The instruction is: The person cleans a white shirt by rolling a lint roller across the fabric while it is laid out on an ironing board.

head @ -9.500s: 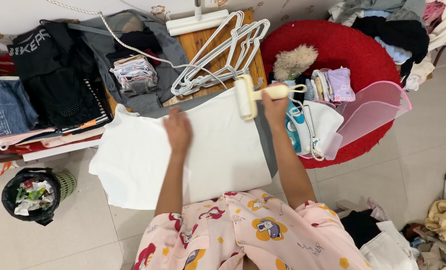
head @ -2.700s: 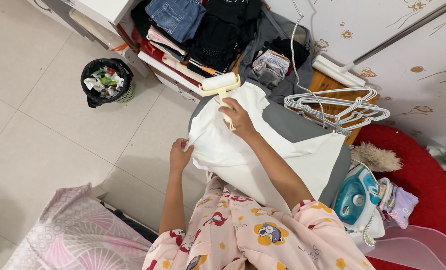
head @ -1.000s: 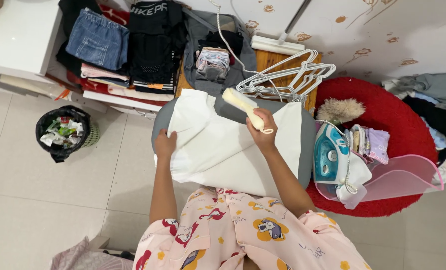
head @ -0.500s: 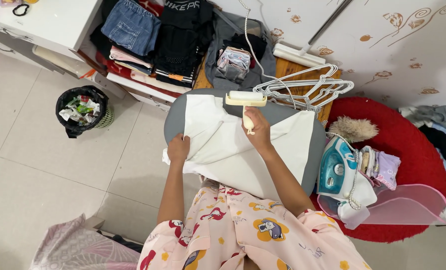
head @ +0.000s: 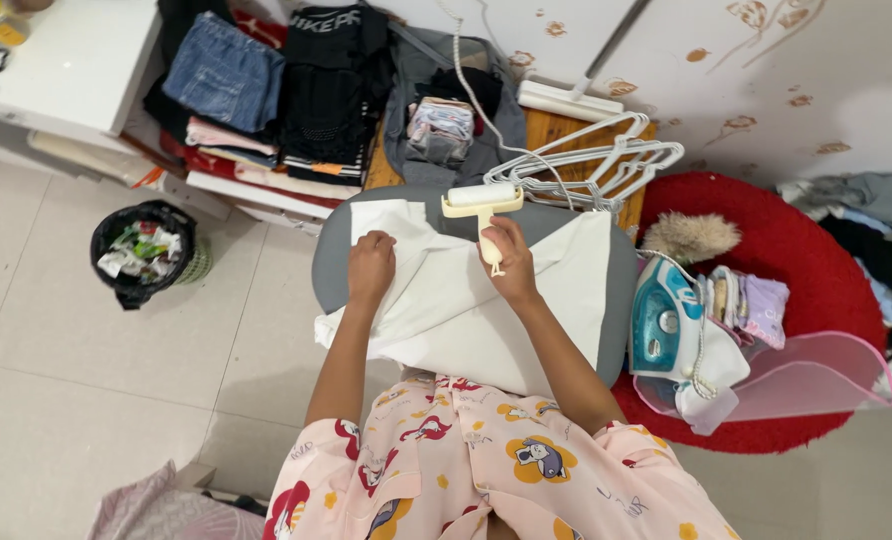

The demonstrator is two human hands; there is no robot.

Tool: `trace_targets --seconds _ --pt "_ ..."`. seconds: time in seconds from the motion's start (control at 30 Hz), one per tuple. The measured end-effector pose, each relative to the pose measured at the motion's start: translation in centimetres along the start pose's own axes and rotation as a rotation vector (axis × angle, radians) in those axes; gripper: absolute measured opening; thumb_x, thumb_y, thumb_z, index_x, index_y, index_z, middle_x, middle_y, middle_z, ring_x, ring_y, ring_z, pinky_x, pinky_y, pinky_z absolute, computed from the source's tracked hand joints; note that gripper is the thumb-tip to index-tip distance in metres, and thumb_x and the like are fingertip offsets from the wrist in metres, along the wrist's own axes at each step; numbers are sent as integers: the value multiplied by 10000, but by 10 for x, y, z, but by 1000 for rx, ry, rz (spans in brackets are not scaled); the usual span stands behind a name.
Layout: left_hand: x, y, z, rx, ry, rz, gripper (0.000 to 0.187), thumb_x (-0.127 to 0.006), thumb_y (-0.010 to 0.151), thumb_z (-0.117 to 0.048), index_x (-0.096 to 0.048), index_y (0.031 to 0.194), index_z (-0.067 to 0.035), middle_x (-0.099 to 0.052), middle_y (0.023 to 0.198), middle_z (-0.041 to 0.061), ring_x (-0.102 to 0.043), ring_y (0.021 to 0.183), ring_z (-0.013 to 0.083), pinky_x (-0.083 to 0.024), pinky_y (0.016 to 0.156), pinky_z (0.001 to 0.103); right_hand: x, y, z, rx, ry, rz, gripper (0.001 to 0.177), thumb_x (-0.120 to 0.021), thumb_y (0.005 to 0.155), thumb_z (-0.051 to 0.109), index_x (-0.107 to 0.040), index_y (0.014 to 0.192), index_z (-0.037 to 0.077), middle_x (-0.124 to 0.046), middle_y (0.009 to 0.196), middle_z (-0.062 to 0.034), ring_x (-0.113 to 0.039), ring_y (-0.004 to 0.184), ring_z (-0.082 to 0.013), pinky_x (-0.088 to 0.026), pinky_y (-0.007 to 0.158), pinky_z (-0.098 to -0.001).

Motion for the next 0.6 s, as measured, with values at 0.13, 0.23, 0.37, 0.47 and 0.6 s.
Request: trace_targets --seconds 0.13,0.23,0.37,0.47,0.6 --pt "-24 46 -13 -147 41 33 169 -666 875 -49 -757 1009 -100 -702 1126 49 -658 1024 281 -495 852 443 14 -8 -5 -19 -63 -26 352 -797 828 -21 -663 1135 87 -615 1300 -138 -706 1034 -309 -594 851 -353" --pt "-50 76 -14 -206 99 127 201 -677 864 -103 -752 1050 -111 -706 1128 54 -644 1062 291 -464 886 474 24 -11 -5 -9 -108 -32 358 -809 819 -9 -661 1135 71 -627 1277 -144 -703 1020 -324 -599 825 -357" --pt "-87 98 -6 -235 325 275 259 -696 857 -205 -745 1104 -144 -707 1096 67 -626 1125 287 -407 984 536 32 -13 -4 -20 -147 -42 331 -799 829 -8 -663 1122 61 -625 1268 -149 -706 1009 -328 -605 818 -362" --pt "-114 108 12 -117 478 583 302 -721 852 -321 -740 1085 -130 -699 1132 72 -616 1163 270 -389 1011 573 38 -15 -4 -47 -174 -42 320 -793 834 -2 -664 1121 57 -628 1267 -148 -708 1006 -326 -608 820 -361" --pt "-112 121 18 77 345 768 394 -799 792 -438 -751 1043 -138 -714 1112 98 -631 1124 308 -427 997 532 44 -17 -4 -69 -187 -63 301 -803 848 19 -665 1112 62 -630 1270 -145 -712 1016 -324 -610 829 -361"
Point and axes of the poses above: each hand's wrist, its own y-axis towards the middle knuckle, its own x-axis out of the back of the hand, z = x × y, the point moved 8 cm from there along y, towards the middle knuckle
